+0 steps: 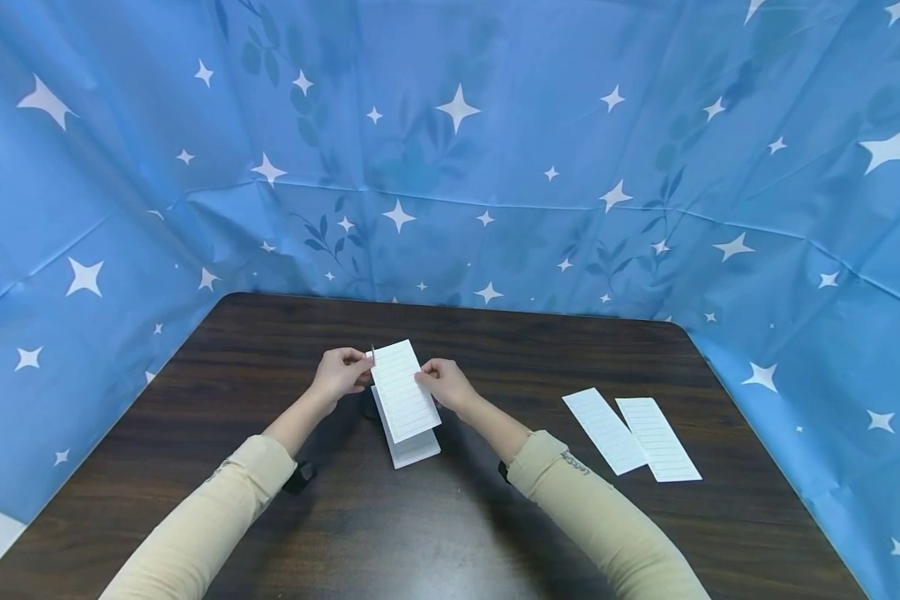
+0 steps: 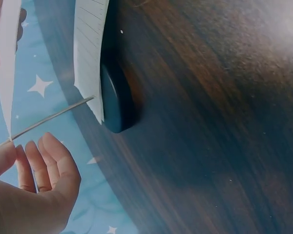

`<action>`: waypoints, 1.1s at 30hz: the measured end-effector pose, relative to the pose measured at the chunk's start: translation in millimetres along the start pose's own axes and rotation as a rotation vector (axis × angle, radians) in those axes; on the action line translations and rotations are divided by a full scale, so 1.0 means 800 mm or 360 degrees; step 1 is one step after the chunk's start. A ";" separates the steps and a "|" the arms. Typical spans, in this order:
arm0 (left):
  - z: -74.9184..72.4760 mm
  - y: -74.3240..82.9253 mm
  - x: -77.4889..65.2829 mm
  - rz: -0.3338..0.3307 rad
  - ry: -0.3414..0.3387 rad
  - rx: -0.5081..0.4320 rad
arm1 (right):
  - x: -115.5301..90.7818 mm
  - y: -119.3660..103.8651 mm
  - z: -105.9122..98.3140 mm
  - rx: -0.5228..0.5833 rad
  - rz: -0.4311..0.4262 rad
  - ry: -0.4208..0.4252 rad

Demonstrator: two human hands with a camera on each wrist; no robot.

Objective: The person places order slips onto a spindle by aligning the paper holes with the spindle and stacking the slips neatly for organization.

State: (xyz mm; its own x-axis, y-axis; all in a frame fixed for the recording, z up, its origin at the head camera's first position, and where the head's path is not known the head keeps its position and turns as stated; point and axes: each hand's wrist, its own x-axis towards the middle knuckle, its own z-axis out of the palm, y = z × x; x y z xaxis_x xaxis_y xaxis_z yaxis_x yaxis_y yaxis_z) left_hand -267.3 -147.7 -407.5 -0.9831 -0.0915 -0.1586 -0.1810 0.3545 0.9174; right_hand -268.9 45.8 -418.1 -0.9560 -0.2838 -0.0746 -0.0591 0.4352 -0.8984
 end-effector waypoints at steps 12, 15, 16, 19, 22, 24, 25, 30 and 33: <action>0.001 -0.015 0.006 0.0039 -0.0025 0.0131 | -0.002 0.008 0.005 0.0009 0.0179 0.0095; 0.001 -0.019 0.009 0.0056 -0.0040 0.0180 | -0.003 0.011 0.007 -0.0021 0.0189 0.0099; 0.001 -0.021 0.009 0.0061 -0.0048 0.0197 | -0.003 0.012 0.008 -0.0033 0.0190 0.0099; 0.002 -0.025 0.011 0.0074 -0.0077 0.0229 | -0.003 0.015 0.011 -0.0071 0.0185 0.0105; 0.004 -0.029 0.013 0.0072 -0.0091 0.0252 | -0.004 0.018 0.013 -0.0101 0.0180 0.0113; 0.005 -0.032 0.015 0.0077 -0.0097 0.0265 | -0.004 0.020 0.013 -0.0113 0.0180 0.0118; 0.005 -0.033 0.015 0.0077 -0.0097 0.0275 | -0.004 0.020 0.013 -0.0116 0.0184 0.0117; 0.005 -0.034 0.015 0.0107 -0.0091 0.0349 | -0.003 0.022 0.014 -0.0136 0.0202 0.0107; 0.005 -0.035 0.014 0.0127 -0.0076 0.0406 | -0.002 0.025 0.015 -0.0162 0.0190 0.0095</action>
State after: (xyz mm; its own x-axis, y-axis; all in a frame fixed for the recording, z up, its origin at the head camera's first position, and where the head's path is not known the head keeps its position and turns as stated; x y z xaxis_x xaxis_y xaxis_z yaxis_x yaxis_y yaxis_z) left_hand -273.4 -155.0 -436.5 -0.9936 -0.0120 -0.1121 -0.0981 0.5822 0.8071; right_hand -265.2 44.8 -441.2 -0.9732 -0.1749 -0.1497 0.0301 0.5479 -0.8360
